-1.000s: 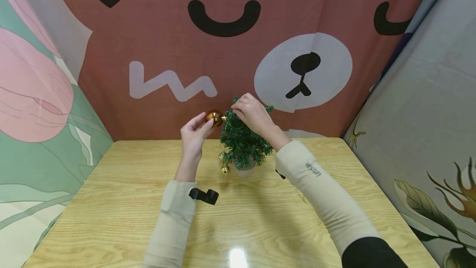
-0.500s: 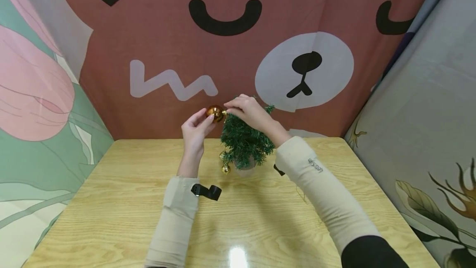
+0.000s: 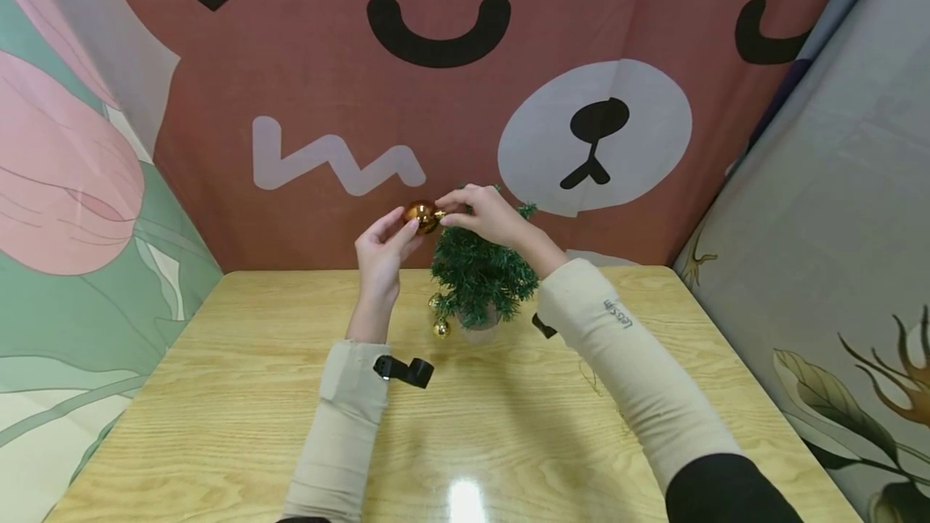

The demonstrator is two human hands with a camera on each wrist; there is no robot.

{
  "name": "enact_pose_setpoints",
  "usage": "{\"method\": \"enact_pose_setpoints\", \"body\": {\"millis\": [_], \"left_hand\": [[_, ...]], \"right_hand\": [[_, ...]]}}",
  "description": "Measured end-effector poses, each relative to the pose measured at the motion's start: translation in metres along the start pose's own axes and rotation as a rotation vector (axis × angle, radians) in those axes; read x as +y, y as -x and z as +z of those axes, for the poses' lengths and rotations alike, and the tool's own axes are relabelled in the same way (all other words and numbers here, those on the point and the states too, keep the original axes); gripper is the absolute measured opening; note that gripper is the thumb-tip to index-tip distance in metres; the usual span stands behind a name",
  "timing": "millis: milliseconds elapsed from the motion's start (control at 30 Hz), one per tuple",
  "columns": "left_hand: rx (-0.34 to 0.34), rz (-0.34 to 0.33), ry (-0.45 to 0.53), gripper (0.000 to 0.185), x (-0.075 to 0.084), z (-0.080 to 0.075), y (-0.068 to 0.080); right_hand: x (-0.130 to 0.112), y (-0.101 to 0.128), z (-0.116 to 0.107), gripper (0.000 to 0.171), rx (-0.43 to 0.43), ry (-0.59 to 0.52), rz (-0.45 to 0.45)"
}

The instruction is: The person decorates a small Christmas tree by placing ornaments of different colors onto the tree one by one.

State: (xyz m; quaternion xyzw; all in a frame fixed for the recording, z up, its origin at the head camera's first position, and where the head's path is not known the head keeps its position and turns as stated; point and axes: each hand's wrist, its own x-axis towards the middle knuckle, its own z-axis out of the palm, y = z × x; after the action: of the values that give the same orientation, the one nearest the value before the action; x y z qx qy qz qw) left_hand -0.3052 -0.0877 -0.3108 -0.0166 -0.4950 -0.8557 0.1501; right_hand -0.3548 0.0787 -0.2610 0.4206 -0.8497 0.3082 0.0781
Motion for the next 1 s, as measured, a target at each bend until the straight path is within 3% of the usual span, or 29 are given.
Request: {"method": "enact_pose_setpoints", "body": {"millis": [467, 700, 867, 1000], "left_hand": [[0.012, 0.024, 0.02, 0.036, -0.002, -0.003, -0.001], [0.033, 0.035, 0.034, 0.037, -0.004, -0.004, -0.002], [0.037, 0.031, 0.027, 0.036, -0.006, -0.004, -0.003], [0.042, 0.018, 0.026, 0.036, -0.008, -0.003, -0.003]], "right_hand": [[0.0, 0.002, -0.005, 0.013, 0.068, -0.039, 0.056], [0.0, 0.003, -0.009, 0.003, 0.077, -0.025, -0.005], [-0.001, 0.002, -0.012, 0.013, 0.054, 0.077, -0.034], [-0.004, 0.001, -0.013, 0.019, -0.004, 0.19, 0.015]]}}
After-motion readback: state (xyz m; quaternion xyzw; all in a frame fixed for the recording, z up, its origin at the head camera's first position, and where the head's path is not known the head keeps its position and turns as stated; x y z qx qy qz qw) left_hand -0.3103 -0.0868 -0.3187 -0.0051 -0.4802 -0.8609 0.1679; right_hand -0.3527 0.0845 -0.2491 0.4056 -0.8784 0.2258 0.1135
